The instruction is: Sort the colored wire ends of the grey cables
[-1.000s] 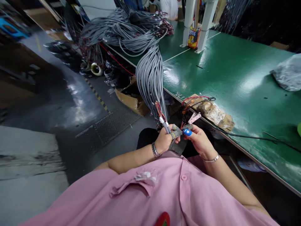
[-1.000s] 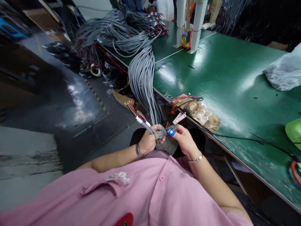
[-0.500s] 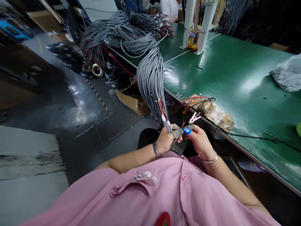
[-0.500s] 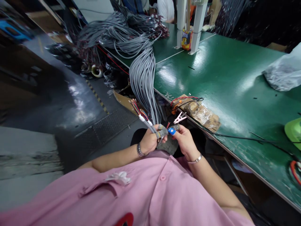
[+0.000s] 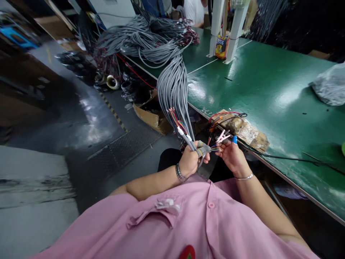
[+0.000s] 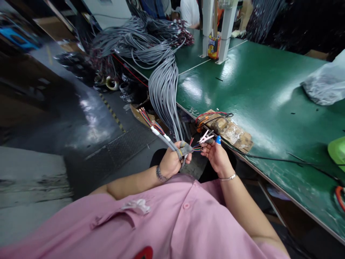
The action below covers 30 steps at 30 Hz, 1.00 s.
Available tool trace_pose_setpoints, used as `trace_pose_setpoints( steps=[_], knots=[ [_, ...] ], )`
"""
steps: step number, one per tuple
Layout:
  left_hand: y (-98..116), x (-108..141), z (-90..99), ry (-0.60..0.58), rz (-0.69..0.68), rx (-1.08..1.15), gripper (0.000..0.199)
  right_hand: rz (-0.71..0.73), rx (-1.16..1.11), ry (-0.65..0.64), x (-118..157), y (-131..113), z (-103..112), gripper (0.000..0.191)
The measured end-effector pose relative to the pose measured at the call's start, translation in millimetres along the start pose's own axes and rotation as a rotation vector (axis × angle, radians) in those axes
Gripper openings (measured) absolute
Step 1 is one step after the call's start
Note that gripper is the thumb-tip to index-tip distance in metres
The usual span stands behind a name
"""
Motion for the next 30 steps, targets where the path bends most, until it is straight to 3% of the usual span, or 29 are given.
trace_pose_setpoints(
  steps=[5,11,20,30],
  knots=[
    [2.6,-3.4,-8.4,0.002,-0.009,-0.028,0.03,0.13,-0.072,0.018,-13.5,-7.3,-10.0,0.043],
    [3.9,-6.7,-11.4,0.028,0.004,-0.052,0.03,0.179,-0.135,0.048,-8.3,-12.6,-25.0,0.04],
    [-6.4,-9.2,-12.5,0.002,0.043,-0.101,0.033,0.219,0.034,0.081,-11.0,-13.2,-19.9,0.043],
    [-4.5,-8.1,-14.6,-0.009,0.052,-0.099,0.032,0.193,-0.065,0.103,-9.6,-10.2,-18.3,0.042]
  ],
)
Point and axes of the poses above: each hand's wrist, its own x-axis away from the middle knuckle, its own z-axis out of the back of the hand, y = z × x, the point moved 7 cm from there along -x, towards the middle knuckle, and after that the axes turned 10 degrees about -x, right-handed, at the moved point
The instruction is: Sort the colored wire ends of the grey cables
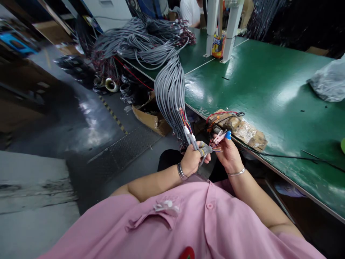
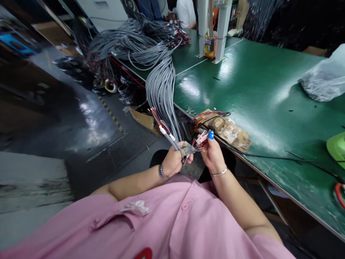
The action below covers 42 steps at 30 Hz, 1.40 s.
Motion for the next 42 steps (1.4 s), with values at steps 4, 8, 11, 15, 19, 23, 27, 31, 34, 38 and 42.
trace_pose_setpoints(
  steps=[4,8,11,15,19,23,27,31,34,38,42],
  knots=[
    [2.0,1.9,-0.5,-0.02,-0.019,0.012,0.032,-0.022,0.005,-0.032,1.2,2.1,-0.2,0.044],
    [0.4,5.8,2.3,-0.039,-0.038,0.014,0.029,-0.064,-0.014,-0.094,4.5,1.6,-1.2,0.049],
    [-3.6,9.1,7.4,-0.035,-0.049,-0.011,0.03,-0.173,0.012,-0.121,10.3,2.5,3.4,0.051],
    [-10.6,10.5,14.6,-0.023,-0.064,-0.021,0.031,-0.353,0.202,-0.196,22.3,5.4,12.7,0.047],
    [-15.2,9.5,16.0,-0.029,-0.082,-0.041,0.029,-0.364,0.385,-0.242,27.7,-1.3,16.9,0.038],
    [-16.0,9.9,13.8,-0.055,-0.082,-0.073,0.029,-0.345,0.477,-0.25,26.0,-7.4,16.7,0.032],
    [-16.9,11.0,15.2,-0.043,-0.07,-0.097,0.03,-0.324,0.504,-0.292,25.6,-7.2,11.6,0.031],
    [-18.8,10.6,15.3,-0.053,-0.072,-0.122,0.03,-0.222,0.56,-0.324,25.4,-8.7,-0.3,0.03],
    [-19.6,10.5,13.2,-0.082,-0.067,-0.138,0.028,-0.158,0.592,-0.321,23.5,-10.3,-8.3,0.03],
    [-16.6,10.8,11.3,-0.11,-0.06,-0.178,0.027,-0.149,0.602,-0.325,21.9,-8.4,-14.5,0.031],
    [-10.7,10.4,7.1,-0.203,-0.042,-0.272,0.03,-0.166,0.572,-0.361,24.3,-2.9,-18.6,0.032]
  ],
)
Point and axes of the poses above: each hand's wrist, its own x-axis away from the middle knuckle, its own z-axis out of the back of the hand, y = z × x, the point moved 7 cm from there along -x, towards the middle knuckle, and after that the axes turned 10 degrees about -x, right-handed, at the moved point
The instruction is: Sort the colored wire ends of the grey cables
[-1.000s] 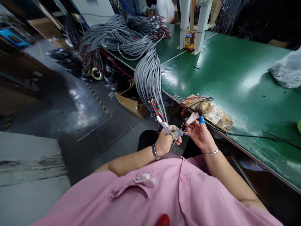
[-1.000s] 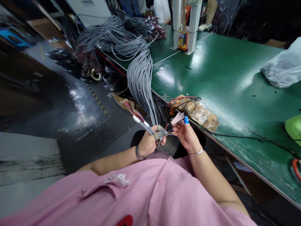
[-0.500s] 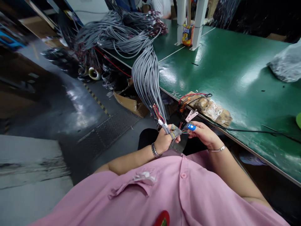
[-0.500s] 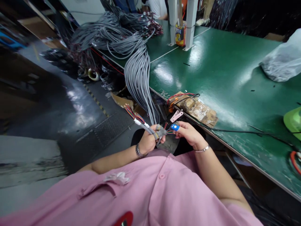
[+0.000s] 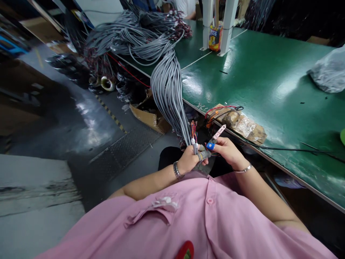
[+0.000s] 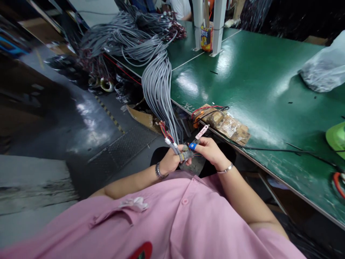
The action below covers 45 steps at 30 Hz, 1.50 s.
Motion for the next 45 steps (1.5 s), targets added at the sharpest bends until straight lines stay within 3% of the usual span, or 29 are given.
trace_pose_setpoints(
  steps=[6,12,18,24,27,31,40,45],
  knots=[
    [0.3,-0.6,-2.0,-0.103,0.056,-0.074,0.03,0.015,-0.002,-0.039,0.2,4.3,-5.9,0.03],
    [-8.0,-1.6,7.1,0.071,0.035,0.109,0.032,0.052,-0.025,0.058,3.1,12.6,14.8,0.032],
    [-7.6,-0.2,13.2,0.168,-0.012,0.267,0.034,-0.023,-0.264,0.145,9.6,32.9,34.2,0.039],
    [5.4,-0.5,4.2,0.171,-0.038,0.315,0.031,-0.067,-0.403,0.258,-8.5,12.2,27.7,0.059],
    [12.0,-2.0,2.5,0.197,-0.05,0.304,0.034,-0.022,-0.38,0.322,-15.7,1.9,24.9,0.052],
    [16.6,-4.5,3.6,0.235,-0.054,0.295,0.035,0.069,-0.462,0.295,-17.0,-0.6,21.4,0.043],
    [9.2,-8.8,0.2,0.214,0.006,0.244,0.035,0.111,-0.581,0.347,-13.6,5.2,25.1,0.035],
    [10.1,-5.3,0.6,0.206,-0.012,0.243,0.035,0.074,-0.595,0.302,-12.7,9.4,22.1,0.038]
  ],
)
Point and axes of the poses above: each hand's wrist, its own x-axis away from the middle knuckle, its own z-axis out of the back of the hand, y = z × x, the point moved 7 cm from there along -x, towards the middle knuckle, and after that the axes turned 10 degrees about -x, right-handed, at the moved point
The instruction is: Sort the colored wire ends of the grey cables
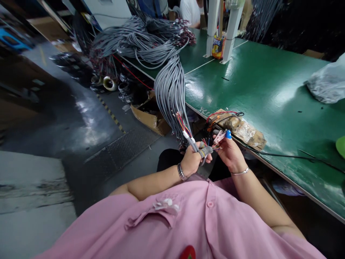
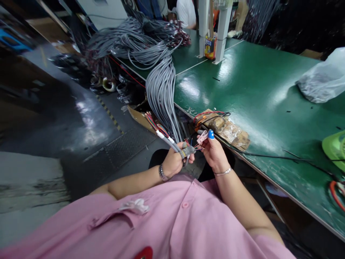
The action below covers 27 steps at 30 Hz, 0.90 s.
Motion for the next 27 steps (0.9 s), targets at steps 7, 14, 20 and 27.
trace_pose_setpoints(
  steps=[7,14,20,27],
  knots=[
    [1.9,6.0,7.2,0.02,-0.058,0.031,0.033,-0.109,-0.003,-0.089,4.2,3.0,-4.0,0.049],
    [3.9,2.2,7.0,0.047,-0.077,0.043,0.03,0.059,0.072,-0.069,5.6,-9.6,-6.7,0.033],
    [5.3,-1.7,3.9,0.043,-0.072,0.047,0.032,0.232,0.171,-0.017,1.9,-7.7,3.2,0.042],
    [1.0,-5.2,5.2,0.058,-0.046,0.025,0.033,0.062,-0.033,-0.055,-9.4,4.9,0.1,0.035]
  ],
)
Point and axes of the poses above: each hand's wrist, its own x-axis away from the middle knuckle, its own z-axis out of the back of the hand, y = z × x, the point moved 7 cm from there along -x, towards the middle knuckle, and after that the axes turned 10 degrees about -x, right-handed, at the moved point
